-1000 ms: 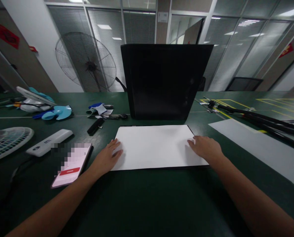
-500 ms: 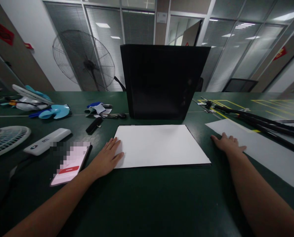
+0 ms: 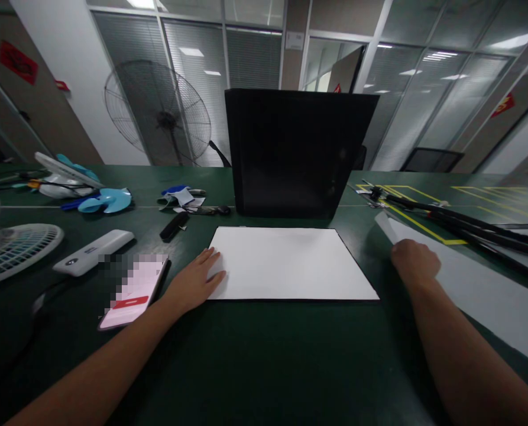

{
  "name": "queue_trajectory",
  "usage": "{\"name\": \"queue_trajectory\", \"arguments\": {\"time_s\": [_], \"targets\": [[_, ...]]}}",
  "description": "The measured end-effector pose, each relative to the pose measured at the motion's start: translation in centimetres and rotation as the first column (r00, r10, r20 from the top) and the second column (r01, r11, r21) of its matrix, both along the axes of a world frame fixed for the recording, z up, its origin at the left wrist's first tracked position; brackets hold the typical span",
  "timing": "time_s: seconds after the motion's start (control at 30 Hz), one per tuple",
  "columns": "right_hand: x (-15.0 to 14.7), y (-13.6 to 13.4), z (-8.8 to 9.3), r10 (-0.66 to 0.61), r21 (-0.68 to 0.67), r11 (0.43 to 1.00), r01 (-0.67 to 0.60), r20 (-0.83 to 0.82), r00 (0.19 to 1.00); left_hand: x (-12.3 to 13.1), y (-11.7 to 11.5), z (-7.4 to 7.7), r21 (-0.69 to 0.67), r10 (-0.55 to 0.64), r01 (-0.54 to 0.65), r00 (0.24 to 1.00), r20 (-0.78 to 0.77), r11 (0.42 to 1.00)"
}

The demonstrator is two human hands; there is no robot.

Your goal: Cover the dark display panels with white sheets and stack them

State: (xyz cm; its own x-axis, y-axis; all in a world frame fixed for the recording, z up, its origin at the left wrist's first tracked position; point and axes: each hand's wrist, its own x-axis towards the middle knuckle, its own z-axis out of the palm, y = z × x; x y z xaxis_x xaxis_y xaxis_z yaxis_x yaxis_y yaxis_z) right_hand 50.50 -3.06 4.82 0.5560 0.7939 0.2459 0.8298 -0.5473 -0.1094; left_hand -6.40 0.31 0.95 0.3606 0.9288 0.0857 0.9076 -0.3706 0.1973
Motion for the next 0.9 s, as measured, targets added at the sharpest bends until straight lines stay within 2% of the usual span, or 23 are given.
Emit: {"name": "queue_trajectory", "arguments": {"time_s": [0.13, 0.23, 0.27, 0.33, 0.43, 0.57, 0.6, 0.63, 0.67, 0.7, 0.73, 0.8, 0.87, 0.9], "targets": [[-5.8, -0.1, 2.4, 0.024, 0.030, 0.999, -0.028, 0.108, 0.994, 0.2, -0.3, 0.5, 0.015, 0.004, -0.005, 0.999, 0.032, 1.000], [-12.4, -0.9, 3.3, 0.210, -0.009, 0.977, -0.213, 0.192, 0.959, 0.4, -0.6, 1.1, 0.007, 0.005, -0.005, 0.999, 0.054, 1.000], [-14.7, -1.3, 3.3, 0.332, -0.060, 0.943, -0.326, 0.211, 0.919, 0.5, -0.7, 1.3, -0.001, 0.008, -0.008, 0.998, 0.065, 1.000], [-18.9, -2.5, 3.1, 0.545, -0.158, 0.838, -0.522, 0.198, 0.815, 0.6, -0.8, 1.5, -0.016, 0.023, -0.021, 0.995, 0.093, 1.000], [-23.2, -4.3, 2.2, 0.784, -0.218, 0.617, -0.756, 0.091, 0.614, 0.8, -1.0, 1.5, -0.037, 0.060, -0.056, 0.988, 0.142, 0.998], [-25.1, -5.7, 1.4, 0.951, -0.135, 0.276, -0.952, -0.108, 0.291, 1.0, -0.9, 1.3, -0.075, 0.093, -0.083, 0.986, 0.141, 0.994], [-25.0, -5.8, 1.3, 0.964, -0.093, 0.206, -0.974, -0.153, 0.218, 1.0, -0.8, 1.2, -0.078, 0.092, -0.083, 0.988, 0.126, 0.994], [-24.8, -5.7, 1.2, 0.968, -0.046, 0.163, -0.986, -0.184, 0.169, 1.0, -0.7, 1.1, -0.074, 0.086, -0.078, 0.990, 0.111, 0.994], [-24.4, -5.5, 1.2, 0.969, 0.001, 0.160, -0.987, -0.192, 0.157, 0.9, -0.6, 1.0, -0.068, 0.077, -0.070, 0.992, 0.096, 0.995], [-23.7, -5.1, 1.2, 0.966, 0.043, 0.200, -0.979, -0.175, 0.190, 0.9, -0.5, 0.9, -0.063, 0.066, -0.061, 0.994, 0.084, 0.996], [-22.9, -4.5, 1.1, 0.954, 0.079, 0.280, -0.957, -0.135, 0.268, 0.8, -0.4, 0.8, -0.059, 0.058, -0.054, 0.995, 0.077, 0.997], [-20.4, -3.0, 0.9, 0.864, 0.114, 0.501, -0.858, -0.020, 0.502, 0.6, -0.2, 0.5, -0.058, 0.049, -0.045, 0.996, 0.074, 0.997], [-17.1, -1.4, 0.7, 0.678, 0.081, 0.727, -0.682, 0.071, 0.731, 0.5, -0.1, 0.3, -0.054, 0.046, -0.043, 0.996, 0.070, 0.998], [-15.3, -0.7, 0.6, 0.579, 0.038, 0.811, -0.583, 0.087, 0.811, 0.4, -0.1, 0.2, -0.047, 0.044, -0.041, 0.997, 0.068, 0.998]]}}
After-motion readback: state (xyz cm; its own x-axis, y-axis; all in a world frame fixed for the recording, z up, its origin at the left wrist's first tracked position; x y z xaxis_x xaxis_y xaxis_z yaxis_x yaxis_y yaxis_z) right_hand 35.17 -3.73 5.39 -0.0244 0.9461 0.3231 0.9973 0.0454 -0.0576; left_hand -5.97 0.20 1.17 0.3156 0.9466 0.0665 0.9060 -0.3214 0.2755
